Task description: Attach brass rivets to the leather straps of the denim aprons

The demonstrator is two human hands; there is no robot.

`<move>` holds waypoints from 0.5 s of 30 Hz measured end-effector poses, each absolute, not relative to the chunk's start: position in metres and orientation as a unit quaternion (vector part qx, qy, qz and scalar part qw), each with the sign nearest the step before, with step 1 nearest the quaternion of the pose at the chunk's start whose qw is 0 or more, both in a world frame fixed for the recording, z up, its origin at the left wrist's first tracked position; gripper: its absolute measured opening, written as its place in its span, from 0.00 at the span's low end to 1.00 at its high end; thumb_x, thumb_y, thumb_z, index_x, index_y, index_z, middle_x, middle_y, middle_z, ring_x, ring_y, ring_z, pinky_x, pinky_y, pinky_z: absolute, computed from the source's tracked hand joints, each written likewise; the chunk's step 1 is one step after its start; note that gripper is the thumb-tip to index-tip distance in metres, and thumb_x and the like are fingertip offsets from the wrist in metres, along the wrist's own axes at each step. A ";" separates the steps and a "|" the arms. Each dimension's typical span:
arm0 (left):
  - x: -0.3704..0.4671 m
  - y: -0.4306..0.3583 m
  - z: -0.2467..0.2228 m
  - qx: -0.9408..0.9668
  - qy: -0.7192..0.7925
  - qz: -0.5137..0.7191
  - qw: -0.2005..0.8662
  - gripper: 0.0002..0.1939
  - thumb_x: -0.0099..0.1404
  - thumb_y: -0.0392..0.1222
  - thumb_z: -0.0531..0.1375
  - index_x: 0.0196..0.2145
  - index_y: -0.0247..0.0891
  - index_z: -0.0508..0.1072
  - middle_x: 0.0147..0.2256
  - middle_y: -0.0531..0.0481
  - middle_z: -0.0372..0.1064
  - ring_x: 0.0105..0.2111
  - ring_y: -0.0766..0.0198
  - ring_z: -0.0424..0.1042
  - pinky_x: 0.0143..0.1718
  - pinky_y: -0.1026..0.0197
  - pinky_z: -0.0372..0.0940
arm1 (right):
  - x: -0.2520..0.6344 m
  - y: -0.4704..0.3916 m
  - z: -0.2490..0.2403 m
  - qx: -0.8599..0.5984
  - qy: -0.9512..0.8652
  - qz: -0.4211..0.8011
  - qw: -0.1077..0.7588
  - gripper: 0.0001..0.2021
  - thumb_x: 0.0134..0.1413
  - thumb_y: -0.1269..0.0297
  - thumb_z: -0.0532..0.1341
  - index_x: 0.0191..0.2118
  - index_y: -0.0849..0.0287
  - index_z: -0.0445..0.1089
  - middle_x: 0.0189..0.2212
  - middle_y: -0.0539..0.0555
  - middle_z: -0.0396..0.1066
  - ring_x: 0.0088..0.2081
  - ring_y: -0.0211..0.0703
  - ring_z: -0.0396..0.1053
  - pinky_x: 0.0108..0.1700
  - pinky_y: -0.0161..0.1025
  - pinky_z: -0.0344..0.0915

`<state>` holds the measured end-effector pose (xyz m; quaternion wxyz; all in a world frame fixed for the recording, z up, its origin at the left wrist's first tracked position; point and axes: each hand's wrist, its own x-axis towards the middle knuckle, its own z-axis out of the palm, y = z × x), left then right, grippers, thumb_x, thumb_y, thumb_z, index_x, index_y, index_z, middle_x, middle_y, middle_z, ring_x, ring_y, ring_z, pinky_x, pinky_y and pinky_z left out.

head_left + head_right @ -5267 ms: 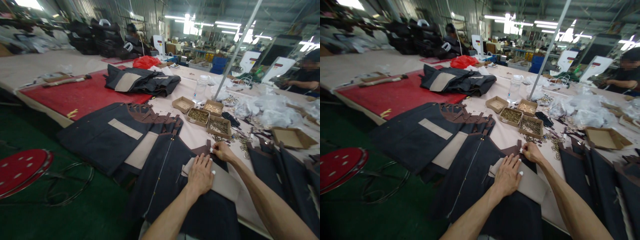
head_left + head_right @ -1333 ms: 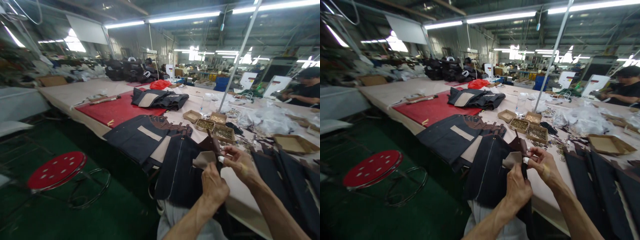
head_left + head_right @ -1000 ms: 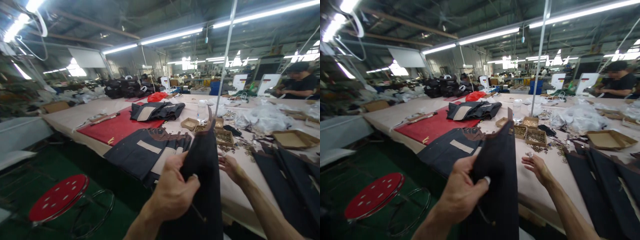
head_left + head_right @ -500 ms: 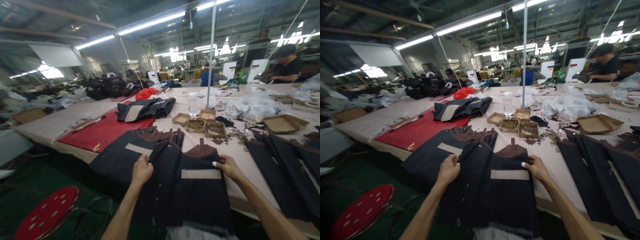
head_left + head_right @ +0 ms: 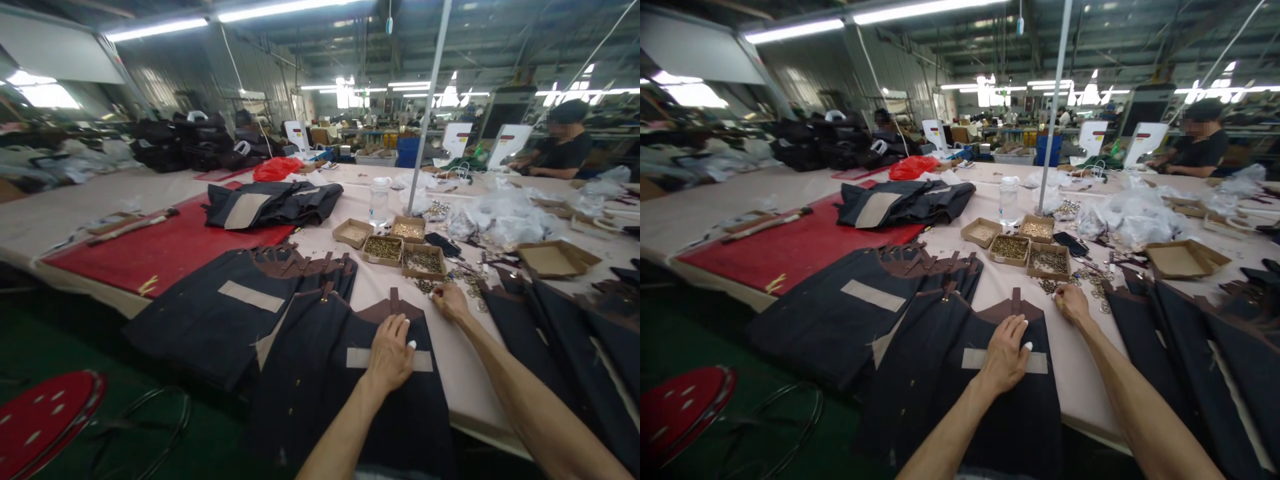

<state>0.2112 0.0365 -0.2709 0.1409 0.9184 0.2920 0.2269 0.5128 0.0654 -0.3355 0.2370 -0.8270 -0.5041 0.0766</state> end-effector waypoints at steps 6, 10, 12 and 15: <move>0.215 0.030 -0.287 0.917 0.331 0.188 0.123 0.26 0.70 0.44 0.56 0.63 0.35 0.65 0.66 0.41 0.59 0.66 0.47 0.55 0.68 0.42 0.53 | 0.529 0.075 -0.338 -0.808 -0.534 0.109 0.223 0.09 0.48 0.64 0.62 0.33 0.58 0.79 0.29 0.54 0.78 0.32 0.44 0.72 0.33 0.35 0.57; 0.215 0.031 -0.284 0.917 0.334 0.176 0.127 0.26 0.71 0.45 0.55 0.64 0.36 0.65 0.66 0.42 0.59 0.66 0.47 0.55 0.68 0.42 0.52 | 0.535 0.080 -0.331 -0.780 -0.581 0.142 0.184 0.07 0.48 0.66 0.61 0.26 0.60 0.76 0.25 0.54 0.76 0.29 0.43 0.70 0.31 0.35 0.55; 0.215 0.031 -0.284 0.916 0.336 0.175 0.130 0.26 0.71 0.46 0.55 0.64 0.36 0.64 0.67 0.42 0.58 0.66 0.47 0.55 0.68 0.42 0.52 | 0.536 0.081 -0.329 -0.771 -0.599 0.145 0.159 0.07 0.48 0.68 0.60 0.25 0.61 0.75 0.24 0.55 0.75 0.29 0.43 0.70 0.30 0.35 0.55; 0.213 0.030 -0.283 0.915 0.336 0.177 0.134 0.26 0.71 0.46 0.54 0.64 0.35 0.64 0.67 0.41 0.58 0.66 0.47 0.55 0.68 0.43 0.52 | 0.538 0.080 -0.333 -0.764 -0.616 0.135 0.138 0.06 0.48 0.70 0.59 0.27 0.61 0.74 0.27 0.56 0.76 0.31 0.44 0.71 0.32 0.35 0.55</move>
